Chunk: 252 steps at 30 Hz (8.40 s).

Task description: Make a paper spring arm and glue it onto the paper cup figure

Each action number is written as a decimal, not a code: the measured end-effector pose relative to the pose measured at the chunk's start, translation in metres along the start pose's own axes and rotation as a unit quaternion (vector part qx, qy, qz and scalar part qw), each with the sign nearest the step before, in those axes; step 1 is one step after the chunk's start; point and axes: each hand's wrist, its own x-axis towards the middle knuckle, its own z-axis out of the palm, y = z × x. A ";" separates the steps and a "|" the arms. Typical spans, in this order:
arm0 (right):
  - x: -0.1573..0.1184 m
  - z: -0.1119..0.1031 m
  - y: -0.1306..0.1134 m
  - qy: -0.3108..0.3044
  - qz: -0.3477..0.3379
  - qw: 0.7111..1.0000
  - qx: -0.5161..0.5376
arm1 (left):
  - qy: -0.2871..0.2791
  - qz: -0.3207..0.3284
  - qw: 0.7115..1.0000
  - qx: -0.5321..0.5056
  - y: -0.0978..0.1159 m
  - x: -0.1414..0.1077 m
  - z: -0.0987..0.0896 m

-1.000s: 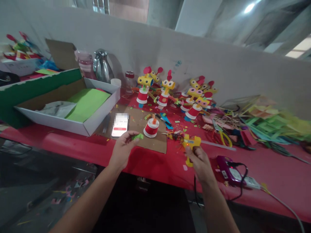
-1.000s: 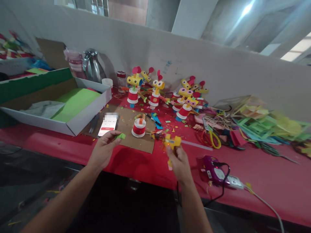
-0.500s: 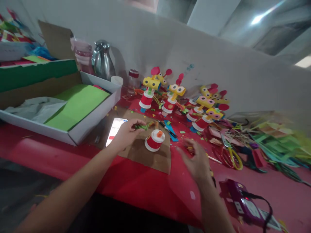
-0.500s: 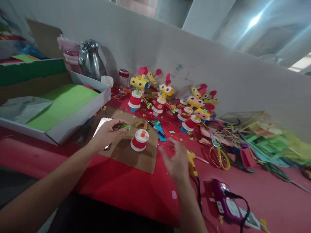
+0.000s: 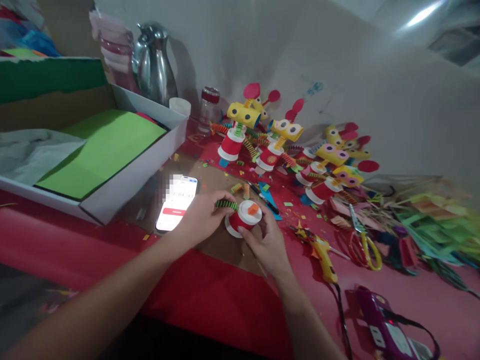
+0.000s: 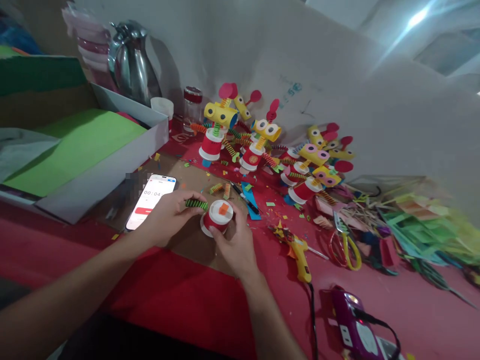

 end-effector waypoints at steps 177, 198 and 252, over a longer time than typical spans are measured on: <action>0.012 0.008 0.012 0.057 -0.093 0.992 -0.059 | -0.049 -0.035 0.998 0.005 -0.011 0.012 0.007; 0.011 0.009 0.010 0.063 -0.084 0.991 -0.079 | -0.018 -0.044 0.998 0.038 -0.010 0.009 0.011; 0.001 -0.001 0.001 0.088 -0.089 0.989 -0.075 | 0.193 -0.012 0.981 0.032 -0.019 0.010 -0.011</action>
